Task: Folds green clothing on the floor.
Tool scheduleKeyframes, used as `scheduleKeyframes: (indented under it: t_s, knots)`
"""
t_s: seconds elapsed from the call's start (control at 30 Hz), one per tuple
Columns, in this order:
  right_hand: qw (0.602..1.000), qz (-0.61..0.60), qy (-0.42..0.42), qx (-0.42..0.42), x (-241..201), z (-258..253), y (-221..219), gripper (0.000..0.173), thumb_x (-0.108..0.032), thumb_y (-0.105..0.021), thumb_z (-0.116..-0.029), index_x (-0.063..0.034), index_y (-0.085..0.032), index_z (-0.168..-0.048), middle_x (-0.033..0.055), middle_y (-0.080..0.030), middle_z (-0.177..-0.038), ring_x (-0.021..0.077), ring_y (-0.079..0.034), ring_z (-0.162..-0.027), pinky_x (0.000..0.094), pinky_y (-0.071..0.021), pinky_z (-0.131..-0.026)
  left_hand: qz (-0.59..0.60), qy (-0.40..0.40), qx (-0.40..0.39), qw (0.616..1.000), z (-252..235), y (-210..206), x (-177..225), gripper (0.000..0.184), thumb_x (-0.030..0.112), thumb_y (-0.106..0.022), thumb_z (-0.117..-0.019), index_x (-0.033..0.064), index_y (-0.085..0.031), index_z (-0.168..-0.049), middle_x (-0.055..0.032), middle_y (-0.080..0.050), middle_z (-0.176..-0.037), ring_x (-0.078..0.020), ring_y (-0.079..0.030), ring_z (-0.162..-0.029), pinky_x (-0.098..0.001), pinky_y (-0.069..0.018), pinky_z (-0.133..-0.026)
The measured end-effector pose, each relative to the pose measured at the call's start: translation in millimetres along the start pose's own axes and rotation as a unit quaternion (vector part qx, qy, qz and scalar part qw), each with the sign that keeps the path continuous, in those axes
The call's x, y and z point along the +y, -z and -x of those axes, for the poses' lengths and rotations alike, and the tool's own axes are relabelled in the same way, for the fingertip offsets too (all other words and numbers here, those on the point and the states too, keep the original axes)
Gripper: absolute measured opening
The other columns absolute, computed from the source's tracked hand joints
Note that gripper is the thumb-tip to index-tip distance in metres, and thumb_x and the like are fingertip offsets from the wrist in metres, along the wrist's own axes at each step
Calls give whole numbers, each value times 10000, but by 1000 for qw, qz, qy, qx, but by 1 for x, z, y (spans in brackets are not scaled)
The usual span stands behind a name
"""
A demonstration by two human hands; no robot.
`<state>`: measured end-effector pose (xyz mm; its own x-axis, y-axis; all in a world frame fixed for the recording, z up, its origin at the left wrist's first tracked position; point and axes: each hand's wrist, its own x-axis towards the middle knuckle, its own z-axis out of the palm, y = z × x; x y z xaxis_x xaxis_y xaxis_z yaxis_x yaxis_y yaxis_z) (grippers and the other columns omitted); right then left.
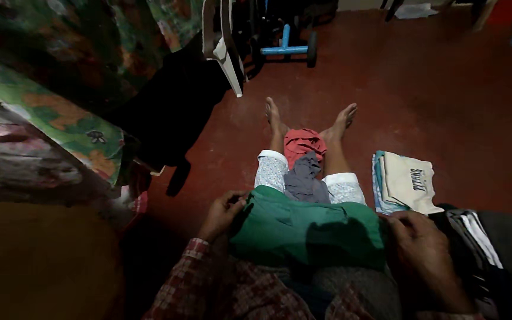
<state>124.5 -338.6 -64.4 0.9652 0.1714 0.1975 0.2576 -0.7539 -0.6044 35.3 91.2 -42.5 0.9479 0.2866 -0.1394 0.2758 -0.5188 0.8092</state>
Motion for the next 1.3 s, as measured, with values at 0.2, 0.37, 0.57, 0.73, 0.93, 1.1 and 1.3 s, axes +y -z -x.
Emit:
scheduleKeyframes:
  t_s: [0.2,0.37,0.57,0.73,0.93,1.1,1.3]
  knots:
    - [987,-20,106,-116,-3,-35,-25,220,-9,-601,-954,-10,-740,-1125,240,-683,-1142,478,-592,-1149,633,-457,-998,-4,68,-8,998,-15,-4,-25,272,162,-597,-1032,0,-645,-1245,-125,-677,-1170,-140,-654,-1016,-326,-529,-924]
    - [962,-34,111,-247,13,-55,-40,394,-8,-606,-908,-44,-677,-1294,227,-625,-1328,470,-525,-1283,643,-409,-1068,36,107,-13,994,-16,-4,-31,253,153,-576,-1041,-8,-644,-1224,-122,-669,-1139,-139,-642,-983,-320,-524,-898]
    - [942,-29,126,-309,21,-66,-51,334,-45,-683,-905,6,-699,-1235,232,-621,-1328,442,-542,-1276,616,-423,-1068,71,130,-19,989,-24,-10,-46,263,177,-565,-1051,0,-644,-1229,-118,-663,-1140,-140,-633,-996,-330,-515,-914]
    - [944,-46,146,-291,29,-70,-51,230,-73,-709,-893,4,-733,-1108,213,-666,-1248,414,-592,-1213,596,-458,-1033,53,111,-50,991,-37,-21,-47,297,208,-539,-1067,31,-650,-1279,-117,-670,-1225,-148,-641,-1098,-348,-502,-996]
    - [930,-55,72,-357,15,-80,-26,314,-27,-506,-1012,-17,-668,-1282,220,-630,-1307,355,-620,-1170,517,-484,-1017,20,124,-89,988,-50,-27,-39,345,247,-475,-1095,28,-632,-1310,-144,-663,-1211,-178,-636,-1069,-380,-495,-975]
    - [927,-48,45,-369,14,-85,-26,297,-60,-577,-1010,-18,-660,-1292,214,-627,-1304,329,-621,-1156,479,-490,-1014,35,135,-102,985,-58,-28,-44,314,206,-474,-1094,9,-634,-1278,-148,-660,-1155,-174,-633,-1005,-387,-512,-927]
    - [944,-87,64,-313,22,-85,-28,255,-130,-621,-981,-19,-710,-1192,189,-651,-1259,305,-603,-1153,466,-468,-1016,81,146,-109,980,-61,-23,-53,208,130,-517,-1063,18,-644,-1184,-13,-627,-881,-48,-561,-682,-247,-507,-659]
